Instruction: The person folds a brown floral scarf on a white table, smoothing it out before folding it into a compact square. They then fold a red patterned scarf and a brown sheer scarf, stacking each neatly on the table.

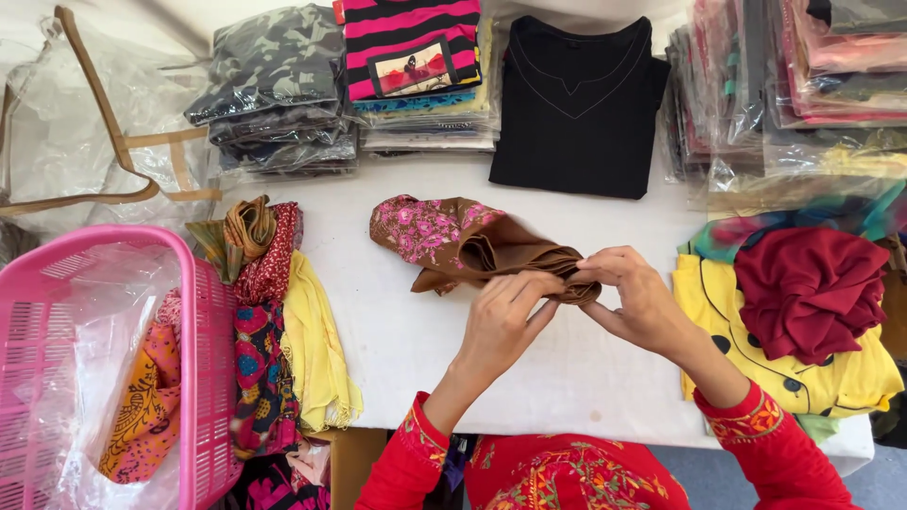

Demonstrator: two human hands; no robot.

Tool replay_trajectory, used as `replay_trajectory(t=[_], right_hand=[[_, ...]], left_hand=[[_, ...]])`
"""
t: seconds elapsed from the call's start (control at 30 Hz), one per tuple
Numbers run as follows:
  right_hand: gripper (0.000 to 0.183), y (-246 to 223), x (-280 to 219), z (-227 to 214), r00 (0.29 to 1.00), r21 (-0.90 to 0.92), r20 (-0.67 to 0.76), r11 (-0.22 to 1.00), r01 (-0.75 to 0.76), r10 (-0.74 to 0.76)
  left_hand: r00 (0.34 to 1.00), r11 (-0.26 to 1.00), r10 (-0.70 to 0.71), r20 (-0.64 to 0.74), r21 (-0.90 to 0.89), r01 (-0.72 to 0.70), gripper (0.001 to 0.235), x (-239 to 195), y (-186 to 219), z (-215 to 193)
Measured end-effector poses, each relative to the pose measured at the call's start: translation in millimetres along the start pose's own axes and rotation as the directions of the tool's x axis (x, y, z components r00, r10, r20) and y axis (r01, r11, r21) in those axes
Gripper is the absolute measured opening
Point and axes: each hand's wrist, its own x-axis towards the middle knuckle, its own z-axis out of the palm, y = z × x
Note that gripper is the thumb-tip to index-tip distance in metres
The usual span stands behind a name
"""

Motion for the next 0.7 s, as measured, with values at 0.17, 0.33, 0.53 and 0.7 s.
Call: replay_trajectory(t=[0.17, 0.33, 0.53, 0.7], right_hand=[[0.061, -5.9, 6.2, -2.3, 1.000, 0.002, -0.004, 1.000, 0.029, -0.029], [0.061, -26.8, 42.8, -24.9, 0.989, 0.063, 0.141, 0.997, 0.040, -0.049], [0.043, -5.4, 53.4, -14.8, 0.953, -0.004, 0.296, 0.998, 0.067, -0.063], [0.038, 17.9, 59.6, 1.4, 0.952, -0.094, 0.298, 0.991, 0.094, -0.062]], left_hand=[[0.998, 0.997, 0.061, -0.035, 0.045, -0.059, 0.024, 0.4, -5.2, 1.7], [0.966, 0.965, 0.244, -0.090, 0.120, -0.233, 0.028, -4.6, -6.7, 1.2], [0.898, 0.878, 0.436, -0.055, 0.247, -0.411, 0.035, -10.2, -2.0, -25.9], [0.898, 0.894, 0.427, -0.106, 0.196, -0.402, 0.035, -22.5, -7.4, -41.4]])
